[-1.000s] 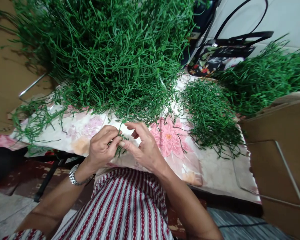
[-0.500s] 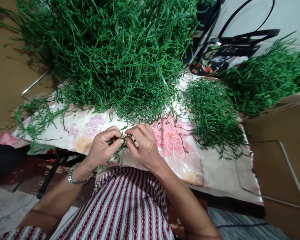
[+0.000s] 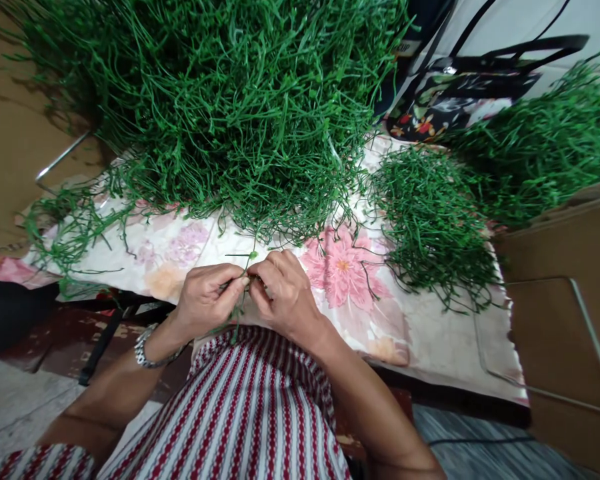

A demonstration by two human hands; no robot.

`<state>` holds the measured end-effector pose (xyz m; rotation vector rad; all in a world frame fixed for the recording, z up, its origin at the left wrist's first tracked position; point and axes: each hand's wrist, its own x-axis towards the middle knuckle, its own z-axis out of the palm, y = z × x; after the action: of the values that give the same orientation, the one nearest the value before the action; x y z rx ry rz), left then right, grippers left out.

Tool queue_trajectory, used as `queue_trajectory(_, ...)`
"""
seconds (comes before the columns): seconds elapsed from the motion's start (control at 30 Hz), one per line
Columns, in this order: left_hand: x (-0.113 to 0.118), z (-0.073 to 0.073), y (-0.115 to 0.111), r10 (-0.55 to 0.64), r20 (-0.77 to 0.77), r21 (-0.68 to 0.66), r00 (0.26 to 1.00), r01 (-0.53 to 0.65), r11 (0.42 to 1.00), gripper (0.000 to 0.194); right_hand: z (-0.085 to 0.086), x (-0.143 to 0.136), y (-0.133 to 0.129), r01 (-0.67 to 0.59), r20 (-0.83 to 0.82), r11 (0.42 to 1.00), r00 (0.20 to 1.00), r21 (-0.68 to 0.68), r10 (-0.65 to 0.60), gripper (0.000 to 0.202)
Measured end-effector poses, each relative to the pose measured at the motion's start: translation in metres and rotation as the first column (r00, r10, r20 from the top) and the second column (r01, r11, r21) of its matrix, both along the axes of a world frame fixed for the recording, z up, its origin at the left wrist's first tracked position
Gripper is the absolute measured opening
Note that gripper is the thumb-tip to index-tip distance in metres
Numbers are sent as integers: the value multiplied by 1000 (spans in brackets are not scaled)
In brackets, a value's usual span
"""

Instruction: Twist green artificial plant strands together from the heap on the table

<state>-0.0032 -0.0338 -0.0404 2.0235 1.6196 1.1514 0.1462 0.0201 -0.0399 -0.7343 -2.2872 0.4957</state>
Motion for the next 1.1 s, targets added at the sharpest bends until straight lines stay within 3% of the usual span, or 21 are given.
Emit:
queue_trajectory(0.1, -5, 3, -1, -81, 3, -119, 997, 80, 990, 16, 5, 5, 2, -94, 45, 984, 994, -150, 102, 11)
queue_trajectory(0.23, -14, 12, -2, -210, 119, -257, 970, 234, 938, 17, 16, 14, -1, -216, 101, 919, 960, -330, 261, 9)
queue_trajectory(0.37, -24, 25, -8, -295, 130, -282, 947, 320, 904, 17, 26, 25, -5, -259, 145, 907, 936, -331, 320, 8)
queue_trajectory(0.5, -31, 30, -9, -254, 54, -234, 966, 259, 937, 15, 31, 37, 0, -247, 167, 940, 942, -236, 290, 8)
queue_trajectory(0.63, -29, 24, 0, -198, 71, -217, 978, 209, 954, 15, 27, 39, 6, -215, 89, 937, 965, -277, 247, 11)
queue_trajectory(0.77, -41, 18, 0, -159, 95, -189, 983, 174, 966, 16, 28, 52, -1, -269, -13, 886, 958, -377, 285, 13)
queue_trajectory(0.83, -53, 18, -4, -61, 114, -174, 992, 80, 981, 15, 35, 67, -5, -294, -61, 851, 953, -435, 297, 12)
queue_trajectory(0.9, -62, 18, -6, 37, 114, -174, 993, -17, 985, 13, 45, 86, -3, -203, -64, 872, 979, -446, 195, 11)
queue_trajectory(0.93, -63, 18, -5, 12, 97, -202, 995, 8, 979, 13, 50, 95, 1, -115, -34, 906, 993, -408, 111, 9)
queue_trajectory(1.0, -56, 18, -1, -83, 96, -268, 992, 106, 958, 15, 59, 112, 19, 149, 66, 969, 988, -195, -138, 6)
queue_trajectory(1.03, -51, 17, 2, -93, 124, -279, 988, 125, 952, 16, 63, 121, 32, 299, 114, 953, 950, -49, -292, 8)
queue_trajectory(1.1, -37, 16, 8, -22, 217, -263, 976, 80, 961, 16, 68, 137, 59, 540, 166, 812, 799, 224, -577, 17)
